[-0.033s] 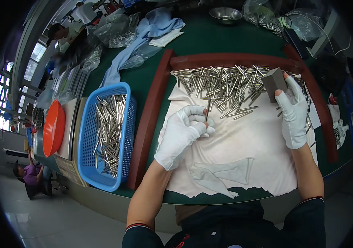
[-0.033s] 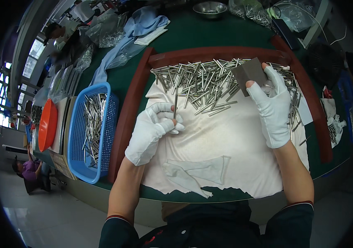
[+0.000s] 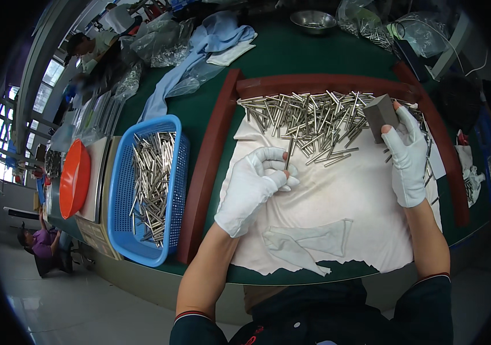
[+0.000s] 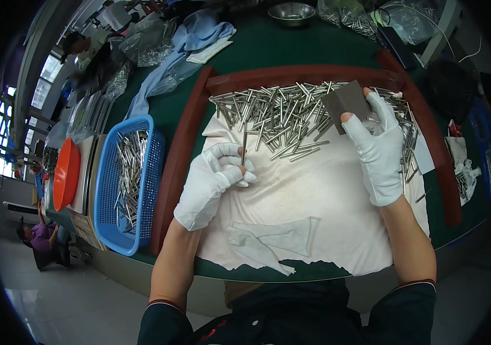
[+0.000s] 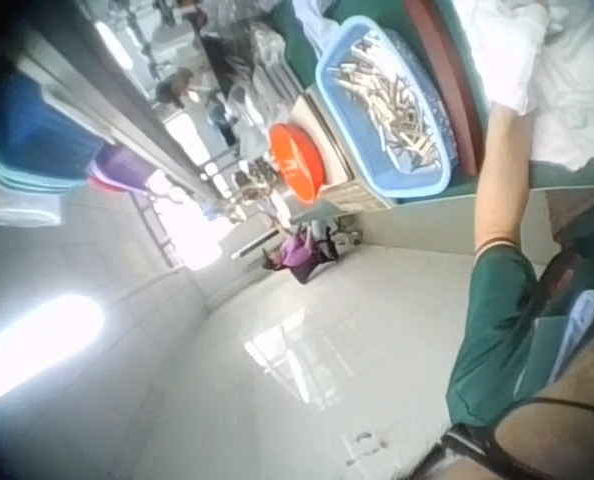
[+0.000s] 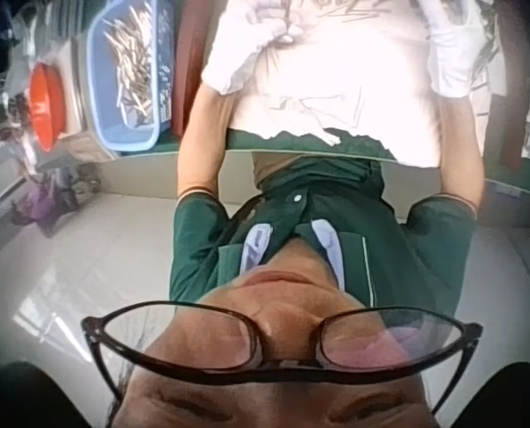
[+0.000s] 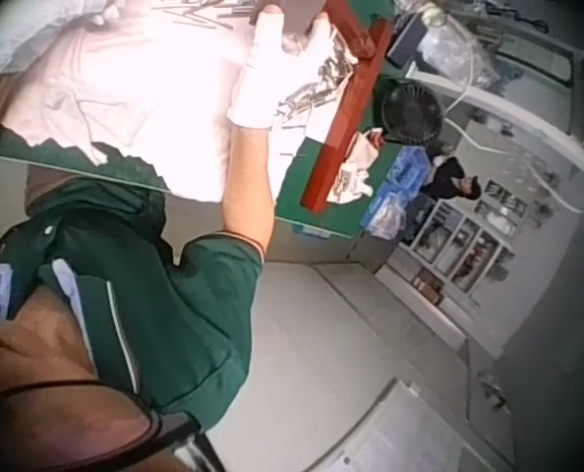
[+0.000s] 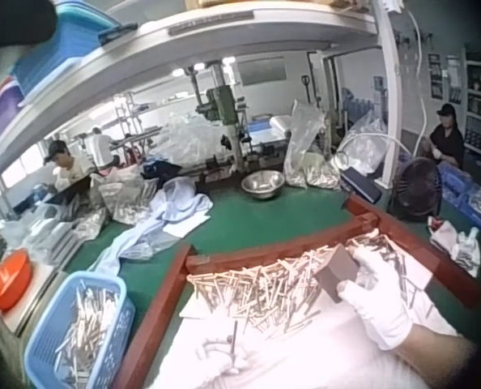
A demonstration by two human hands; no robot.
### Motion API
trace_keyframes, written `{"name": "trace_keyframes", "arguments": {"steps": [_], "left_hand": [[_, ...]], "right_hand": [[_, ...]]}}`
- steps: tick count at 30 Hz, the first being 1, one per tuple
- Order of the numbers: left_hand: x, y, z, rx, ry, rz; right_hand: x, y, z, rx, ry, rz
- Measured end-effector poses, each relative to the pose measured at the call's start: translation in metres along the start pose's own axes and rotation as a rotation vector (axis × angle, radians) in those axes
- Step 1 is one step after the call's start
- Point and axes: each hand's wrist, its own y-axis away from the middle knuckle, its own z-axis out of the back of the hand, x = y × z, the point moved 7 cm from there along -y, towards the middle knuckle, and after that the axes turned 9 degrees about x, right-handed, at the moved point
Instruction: Polishing small metal pins using an abrasive block.
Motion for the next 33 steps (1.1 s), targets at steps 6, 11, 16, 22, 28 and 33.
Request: {"name": "trace_keyframes", "arguments": {"steps": [6, 11, 16, 22, 28, 33], "left_hand": [[0.001, -0.001, -0.002, 0.012, -0.010, -0.014], [0.001, 0.000, -0.001, 0.038, 0.023, -0.008], [0.010, -0.002, -0.010, 0.277, 0.284, 0.029], [0.011, 0.002, -0.027, 0.476, 0.477, 0.047], [0.014, 0.005, -0.036, 0.478, 0.398, 0.087], [0.012, 0.009, -0.039, 0.480, 0.352, 0.113]], "right_hand": [[0.000, -0.001, -0.001, 0.013, -0.026, 0.017], [0.003, 0.002, -0.003, 0.026, -0.023, -0.012], [0.021, 0.008, -0.009, 0.038, 0.249, 0.205], [0.044, 0.035, -0.038, 0.196, 0.544, 0.580], [0.049, 0.045, -0.052, 0.302, 0.556, 0.616], [0.051, 0.051, -0.059, 0.374, 0.597, 0.667]]}}
